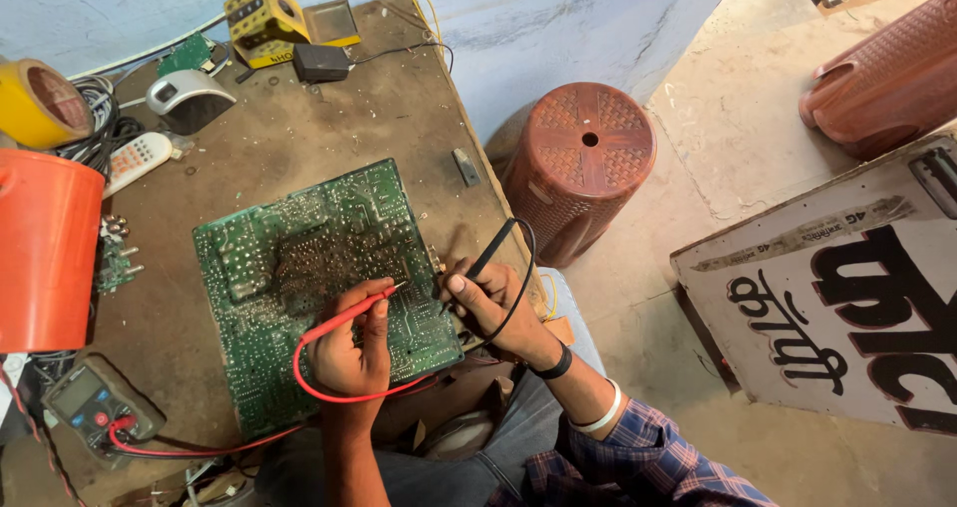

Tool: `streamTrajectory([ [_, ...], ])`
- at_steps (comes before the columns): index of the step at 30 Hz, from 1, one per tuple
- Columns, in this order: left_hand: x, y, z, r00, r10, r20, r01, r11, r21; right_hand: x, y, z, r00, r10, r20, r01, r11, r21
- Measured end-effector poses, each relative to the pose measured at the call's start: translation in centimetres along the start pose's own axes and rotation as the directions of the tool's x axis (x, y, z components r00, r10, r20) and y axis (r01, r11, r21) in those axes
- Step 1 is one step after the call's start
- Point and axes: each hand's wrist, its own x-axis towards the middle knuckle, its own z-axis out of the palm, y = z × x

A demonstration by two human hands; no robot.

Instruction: The person uses a multimeter to test various points on a green circuit board. They hold the red and black probes and touch them to different solder points and traces while seated on the floor.

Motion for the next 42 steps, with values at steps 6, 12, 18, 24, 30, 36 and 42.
streamTrajectory([
  [6,0.11,0.2,0.0,1.0,0.003,-0.003,-0.003,1.0,0.005,0.05,-0.09,0.07,1.0,-0.016,-0.002,0.016,1.0,-0.003],
  [12,-0.02,0.31,-0.37,0.998,0.061,0.008,-0.061,0.998,0.017,-0.45,0.48,0.14,0.999,0.029,-0.013,-0.029,0.999,0.024],
  [18,0.28,0.74,-0.43,0.999,0.036,0.006,-0.036,0.998,0.044,-0.18,0.64,0.11,1.0,0.012,-0.029,-0.01,0.999,0.049],
  [24,0.18,0.61,-0.22,0.999,0.034,-0.005,-0.033,0.999,0.041,-0.15,0.7,0.07,0.999,-0.016,-0.038,0.018,0.999,0.042],
  [30,0.08,0.48,-0.1,0.997,0.069,-0.02,-0.069,0.997,0.022,-0.09,0.61,0.22,0.999,-0.011,-0.033,0.014,0.996,0.087],
  [36,0.07,0.43,-0.07,0.999,0.042,-0.007,-0.042,0.999,-0.004,-0.23,0.65,-0.01,1.0,0.015,0.001,-0.015,0.996,0.087],
  [42,-0.08,0.24,0.06,1.0,-0.003,-0.004,0.003,1.0,-0.007,-0.13,0.7,-0.14,0.998,-0.033,0.053,0.031,0.999,0.04],
])
